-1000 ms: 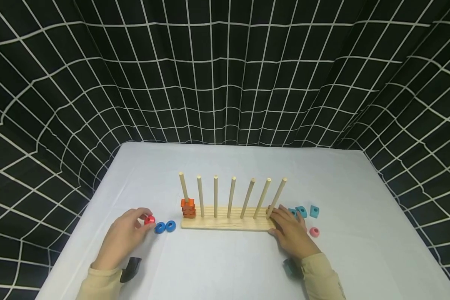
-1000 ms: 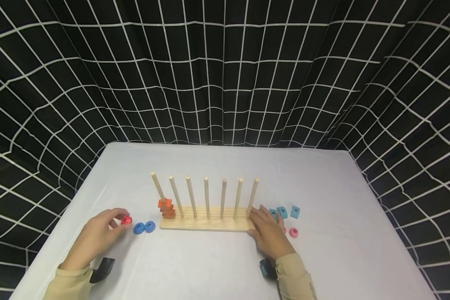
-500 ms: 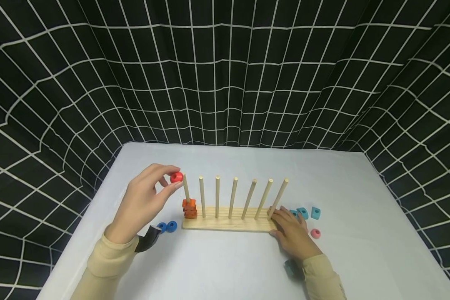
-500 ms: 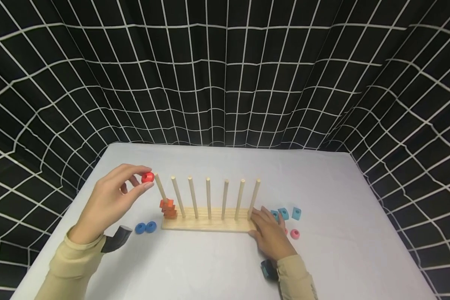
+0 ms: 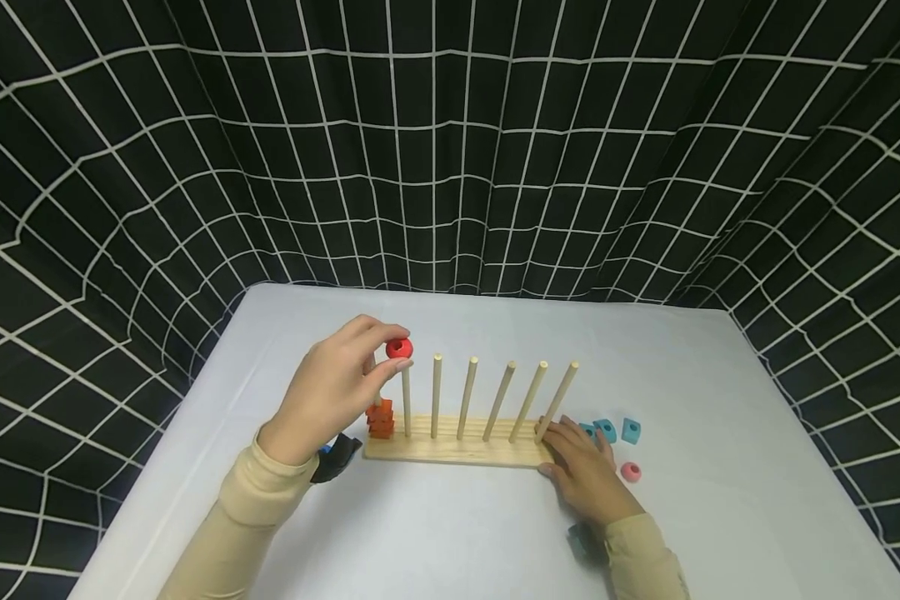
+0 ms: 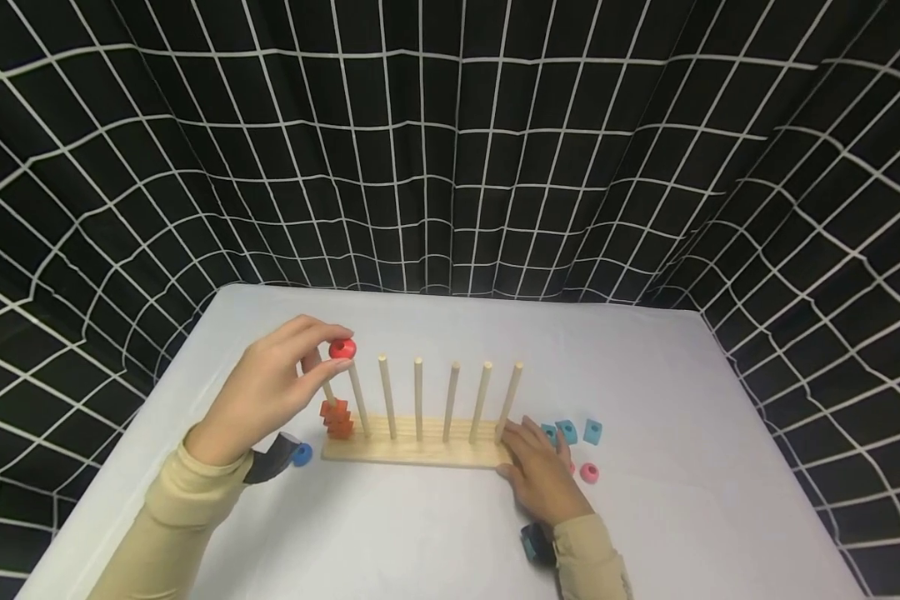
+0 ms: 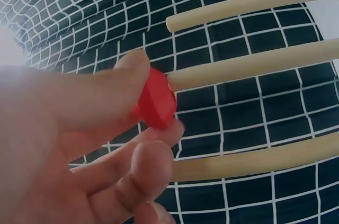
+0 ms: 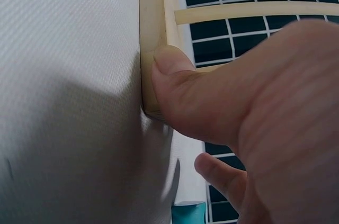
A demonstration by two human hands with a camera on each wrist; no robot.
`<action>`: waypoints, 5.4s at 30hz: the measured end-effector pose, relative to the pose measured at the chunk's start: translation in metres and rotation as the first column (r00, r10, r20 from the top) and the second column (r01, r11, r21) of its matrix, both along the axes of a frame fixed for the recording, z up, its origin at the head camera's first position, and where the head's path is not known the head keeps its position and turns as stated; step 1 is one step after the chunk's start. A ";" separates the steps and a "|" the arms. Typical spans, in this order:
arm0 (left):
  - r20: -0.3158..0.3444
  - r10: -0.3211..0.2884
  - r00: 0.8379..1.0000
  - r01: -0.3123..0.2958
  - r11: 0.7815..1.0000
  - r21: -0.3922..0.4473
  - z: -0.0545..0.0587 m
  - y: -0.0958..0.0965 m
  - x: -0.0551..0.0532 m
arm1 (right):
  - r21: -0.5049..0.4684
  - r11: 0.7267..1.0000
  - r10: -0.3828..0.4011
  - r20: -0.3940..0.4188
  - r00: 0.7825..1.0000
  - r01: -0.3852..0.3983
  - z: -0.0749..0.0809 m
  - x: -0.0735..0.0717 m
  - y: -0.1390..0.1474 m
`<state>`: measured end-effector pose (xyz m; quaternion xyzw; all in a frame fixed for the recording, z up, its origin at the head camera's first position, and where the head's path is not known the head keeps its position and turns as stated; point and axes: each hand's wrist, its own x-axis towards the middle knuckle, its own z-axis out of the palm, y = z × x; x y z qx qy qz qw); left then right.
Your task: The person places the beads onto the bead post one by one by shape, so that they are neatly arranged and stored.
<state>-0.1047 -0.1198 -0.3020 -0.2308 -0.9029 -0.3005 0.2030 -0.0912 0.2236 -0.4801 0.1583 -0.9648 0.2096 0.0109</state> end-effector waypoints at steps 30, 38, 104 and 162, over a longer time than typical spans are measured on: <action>-0.127 -0.016 0.992 -0.017 0.969 -0.248 -0.098 0.012 0.002 | -0.012 1.000 -0.005 0.003 1.000 0.005 0.000 0.000 0.001; -0.138 0.029 0.990 -0.074 0.940 -0.333 -0.126 0.016 0.001 | -0.007 1.000 -0.007 0.024 1.000 0.007 0.000 0.000 0.000; 0.478 0.375 0.794 -0.446 0.894 0.040 -0.185 -0.069 0.050 | -0.046 0.999 -0.001 0.049 0.999 0.003 0.001 -0.004 0.002; -0.239 0.165 0.957 -0.129 0.979 0.157 -0.048 0.019 0.006 | -0.079 0.997 0.018 0.022 1.000 -0.016 -0.001 -0.003 0.004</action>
